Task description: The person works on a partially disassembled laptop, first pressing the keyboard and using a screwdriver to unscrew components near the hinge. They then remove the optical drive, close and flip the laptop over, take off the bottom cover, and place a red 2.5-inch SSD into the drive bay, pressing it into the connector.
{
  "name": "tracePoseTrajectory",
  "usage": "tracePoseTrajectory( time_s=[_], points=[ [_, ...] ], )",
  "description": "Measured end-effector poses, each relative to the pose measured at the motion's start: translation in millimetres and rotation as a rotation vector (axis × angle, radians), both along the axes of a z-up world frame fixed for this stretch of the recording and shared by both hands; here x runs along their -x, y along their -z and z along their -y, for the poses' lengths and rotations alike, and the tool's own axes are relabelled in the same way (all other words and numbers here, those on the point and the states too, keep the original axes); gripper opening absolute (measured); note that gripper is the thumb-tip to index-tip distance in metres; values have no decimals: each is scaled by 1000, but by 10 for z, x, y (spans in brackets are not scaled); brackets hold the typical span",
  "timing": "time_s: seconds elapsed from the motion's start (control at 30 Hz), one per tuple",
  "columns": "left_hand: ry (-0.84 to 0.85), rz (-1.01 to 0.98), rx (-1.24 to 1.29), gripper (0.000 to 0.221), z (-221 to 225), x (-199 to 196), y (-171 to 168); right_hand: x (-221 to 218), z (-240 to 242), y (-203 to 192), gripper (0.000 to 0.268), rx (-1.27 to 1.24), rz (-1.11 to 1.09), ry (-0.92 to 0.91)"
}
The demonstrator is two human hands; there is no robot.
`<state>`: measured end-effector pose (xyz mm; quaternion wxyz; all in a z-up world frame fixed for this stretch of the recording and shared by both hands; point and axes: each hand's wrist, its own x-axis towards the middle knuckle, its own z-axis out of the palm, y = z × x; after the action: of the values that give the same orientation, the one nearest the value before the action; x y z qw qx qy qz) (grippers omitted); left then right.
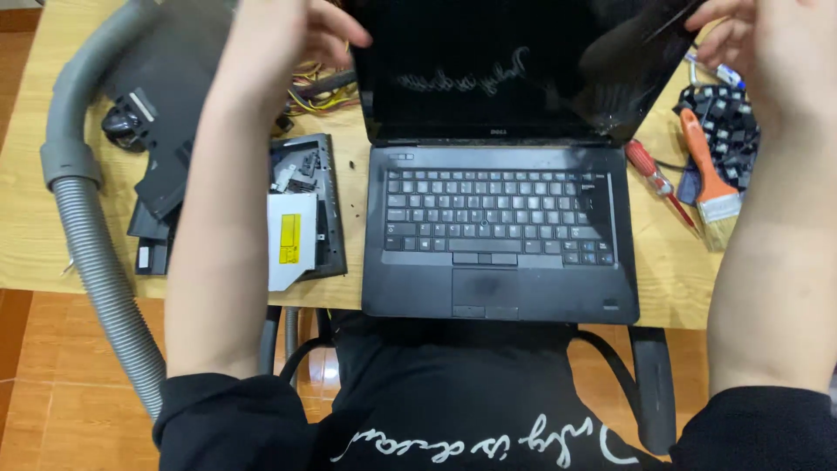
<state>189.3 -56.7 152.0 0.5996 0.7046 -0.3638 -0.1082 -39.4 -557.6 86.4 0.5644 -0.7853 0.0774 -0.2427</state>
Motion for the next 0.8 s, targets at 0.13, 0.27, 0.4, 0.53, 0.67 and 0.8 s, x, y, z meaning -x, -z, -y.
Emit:
tracePoseTrajectory(
  time_s=[0.13, 0.27, 0.4, 0.53, 0.67, 0.8],
  points=[
    [-75, 13, -37, 50, 161, 216, -149, 49, -64, -81, 36, 28, 106, -149],
    [71, -127, 43, 67, 93, 189, -60, 157, -113, -99, 55, -77, 46, -199],
    [136, -207, 195, 57, 32, 310, -35, 323, -314, -174, 60, -23, 105, -205],
    [99, -182, 226, 53, 41, 571, -34, 490, -532, -243, 60, -30, 126, -223],
    [126, -149, 279, 47, -48, 745, 86, 709, -746, -261, 57, 49, 186, -210],
    [111, -242, 336, 40, -174, 1120, 63, 1007, -668, -12, 56, -63, 147, -204]
  ],
)
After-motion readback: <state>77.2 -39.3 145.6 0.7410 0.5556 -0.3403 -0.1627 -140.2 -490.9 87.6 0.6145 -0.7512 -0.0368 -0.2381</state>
